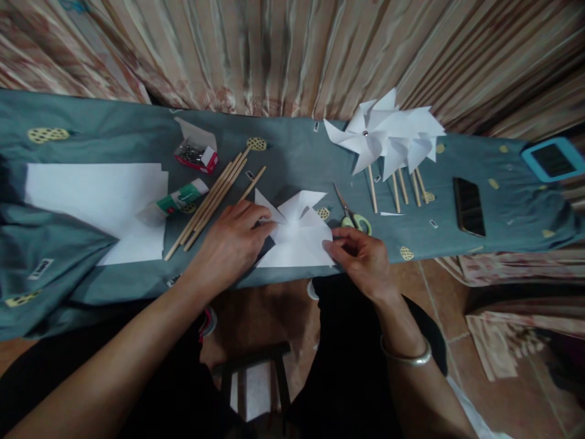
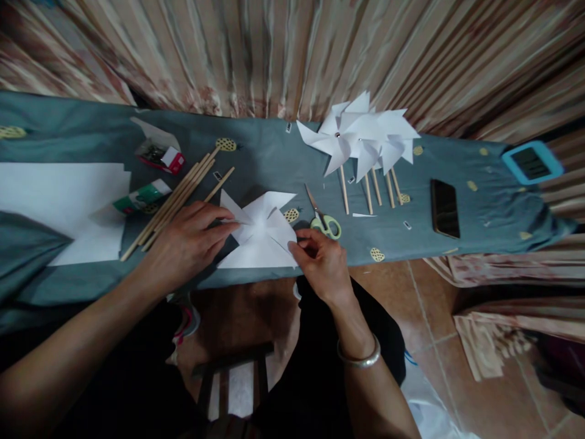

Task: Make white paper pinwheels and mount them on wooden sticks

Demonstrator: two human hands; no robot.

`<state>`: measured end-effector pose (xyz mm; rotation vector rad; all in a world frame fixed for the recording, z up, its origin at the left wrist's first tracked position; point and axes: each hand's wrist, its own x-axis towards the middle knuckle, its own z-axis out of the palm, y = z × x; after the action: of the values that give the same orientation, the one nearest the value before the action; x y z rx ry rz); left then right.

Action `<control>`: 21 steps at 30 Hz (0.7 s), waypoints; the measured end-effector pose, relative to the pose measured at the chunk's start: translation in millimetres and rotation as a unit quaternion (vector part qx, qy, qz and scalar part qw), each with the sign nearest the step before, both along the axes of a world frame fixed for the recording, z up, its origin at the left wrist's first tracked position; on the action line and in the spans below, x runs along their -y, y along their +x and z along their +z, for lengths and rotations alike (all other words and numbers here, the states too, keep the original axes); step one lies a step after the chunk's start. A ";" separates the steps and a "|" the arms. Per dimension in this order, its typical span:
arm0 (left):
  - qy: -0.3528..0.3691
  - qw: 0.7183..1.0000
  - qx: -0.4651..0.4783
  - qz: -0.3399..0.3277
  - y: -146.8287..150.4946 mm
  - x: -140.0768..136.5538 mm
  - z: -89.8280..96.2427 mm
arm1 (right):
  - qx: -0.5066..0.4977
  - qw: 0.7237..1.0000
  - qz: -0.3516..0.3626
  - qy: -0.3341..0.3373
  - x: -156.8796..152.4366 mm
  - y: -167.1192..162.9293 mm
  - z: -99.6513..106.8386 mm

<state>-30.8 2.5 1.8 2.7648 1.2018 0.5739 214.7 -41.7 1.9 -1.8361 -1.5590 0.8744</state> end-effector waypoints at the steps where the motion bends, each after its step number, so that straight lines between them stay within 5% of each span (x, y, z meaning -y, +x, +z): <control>1: -0.002 1.000 0.001 -0.001 0.6 -0.1 0.1 | -0.004 1.000 0.000 -0.008 2.4 -1.0 0.4; 15: -0.006 0.999 0.034 -0.012 9.5 10.5 2.1 | 0.008 0.999 -0.016 -0.028 6.7 -3.2 7.9; 21: -0.036 0.996 0.029 -0.080 22.7 27.2 -3.1 | -0.007 0.999 -0.013 -0.039 8.4 -2.1 6.0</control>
<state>-8.1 -24.7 -1.4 2.7303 0.9599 0.5788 212.6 -50.1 8.0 -1.8953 -1.5093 0.9461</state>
